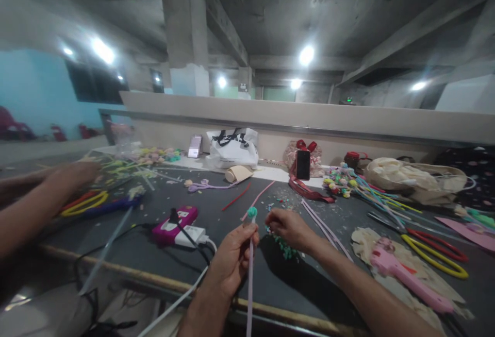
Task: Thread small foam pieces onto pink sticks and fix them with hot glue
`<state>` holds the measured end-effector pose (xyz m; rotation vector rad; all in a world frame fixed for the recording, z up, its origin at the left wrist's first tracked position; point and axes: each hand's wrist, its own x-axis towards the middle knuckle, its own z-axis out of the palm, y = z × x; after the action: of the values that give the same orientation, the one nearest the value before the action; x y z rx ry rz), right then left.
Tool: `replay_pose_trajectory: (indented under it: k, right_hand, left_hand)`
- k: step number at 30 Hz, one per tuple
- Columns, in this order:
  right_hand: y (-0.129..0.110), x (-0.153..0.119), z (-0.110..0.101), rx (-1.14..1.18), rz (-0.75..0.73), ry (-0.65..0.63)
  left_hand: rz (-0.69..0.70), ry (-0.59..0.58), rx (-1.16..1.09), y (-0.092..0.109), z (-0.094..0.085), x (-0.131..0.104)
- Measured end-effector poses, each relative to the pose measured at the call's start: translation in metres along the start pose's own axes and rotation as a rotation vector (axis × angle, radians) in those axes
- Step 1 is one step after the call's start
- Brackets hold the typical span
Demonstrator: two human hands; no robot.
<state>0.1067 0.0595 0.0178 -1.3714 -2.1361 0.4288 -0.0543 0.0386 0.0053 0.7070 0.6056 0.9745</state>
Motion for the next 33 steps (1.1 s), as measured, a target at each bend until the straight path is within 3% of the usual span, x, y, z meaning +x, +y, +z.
replay_pose_trajectory:
  k: [7,14,22,28,33]
  right_hand:
    - [-0.004,-0.034,-0.016,0.488,0.167,0.04]
    - [-0.012,-0.043,-0.014,0.73,0.271,0.127]
    - [-0.017,-0.042,-0.002,0.698,0.228,0.193]
    - [-0.021,-0.043,0.003,0.436,0.112,0.282]
    - [-0.008,-0.045,0.0,0.477,0.177,0.286]
  left_hand:
    - [-0.032,-0.014,0.19,-0.018,0.014,0.005]
    - [-0.029,-0.031,0.236,-0.03,0.025,0.009]
    - [0.002,-0.004,0.198,-0.032,0.022,0.01]
    - [0.012,0.017,0.199,-0.03,0.021,0.009]
    - [-0.021,0.027,0.218,-0.03,0.021,0.008]
